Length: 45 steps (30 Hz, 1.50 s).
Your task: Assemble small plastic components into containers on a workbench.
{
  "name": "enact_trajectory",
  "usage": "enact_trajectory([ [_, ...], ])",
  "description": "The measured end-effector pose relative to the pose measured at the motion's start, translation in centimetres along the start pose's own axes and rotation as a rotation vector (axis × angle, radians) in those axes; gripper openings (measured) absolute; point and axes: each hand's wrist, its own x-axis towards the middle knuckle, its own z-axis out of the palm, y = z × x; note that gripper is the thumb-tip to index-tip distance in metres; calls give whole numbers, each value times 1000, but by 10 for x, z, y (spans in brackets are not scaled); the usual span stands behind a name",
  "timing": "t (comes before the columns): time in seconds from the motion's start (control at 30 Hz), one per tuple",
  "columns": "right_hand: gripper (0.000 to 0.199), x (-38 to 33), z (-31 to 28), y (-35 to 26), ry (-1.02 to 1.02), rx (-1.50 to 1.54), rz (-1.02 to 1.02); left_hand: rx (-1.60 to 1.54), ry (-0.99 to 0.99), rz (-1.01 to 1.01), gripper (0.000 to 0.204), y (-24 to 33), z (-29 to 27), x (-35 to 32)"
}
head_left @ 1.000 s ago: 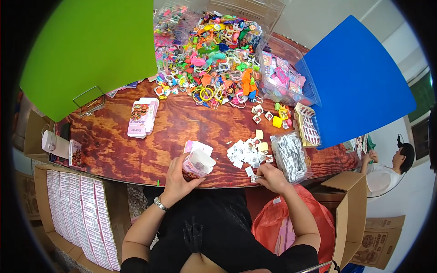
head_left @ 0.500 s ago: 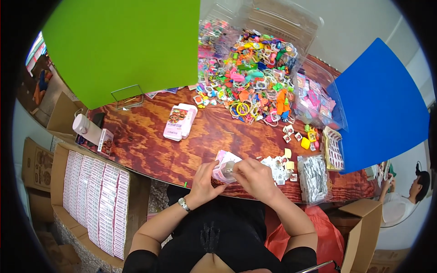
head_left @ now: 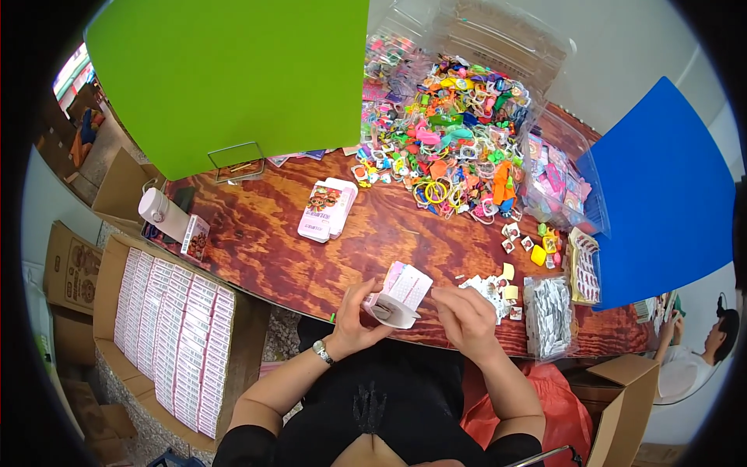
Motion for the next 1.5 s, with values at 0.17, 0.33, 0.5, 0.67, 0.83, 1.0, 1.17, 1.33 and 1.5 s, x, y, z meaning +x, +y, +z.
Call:
enact_trajectory([
  [0.17, 25, -6, 6, 6, -79, -40, -13, 30, 9, 127, 104, 5, -5, 6],
  [0.33, 18, -6, 29, 79, -223, -227, 156, 26, 59, -108, 102, 1, -7, -2],
  [0.5, 28, 8, 45, 175, -142, -386, 404, 140, 74, -154, 100, 0, -10, 2],
  [0.67, 53, 43, 67, 187, -87, -512, 708, 166, 65, -174, 98, 3, -14, 6],
  [0.83, 36, 32, 85, 215, -133, -564, 649, 173, 52, -166, 96, 2, -14, 9],
  [1.0, 19, 19, 81, 193, -79, -264, 421, 190, 70, -176, 93, 1, -17, 8],
  [1.17, 20, 35, 45, 186, -157, 315, 838, 96, 62, -191, 90, 7, -14, 16],
  [1.33, 23, 78, 17, 131, -353, 352, 773, 132, 90, -246, 88, 0, -15, 20],
  [1.5, 22, 102, 11, 80, -446, 325, 574, 134, 165, -325, 80, -4, -7, 29],
])
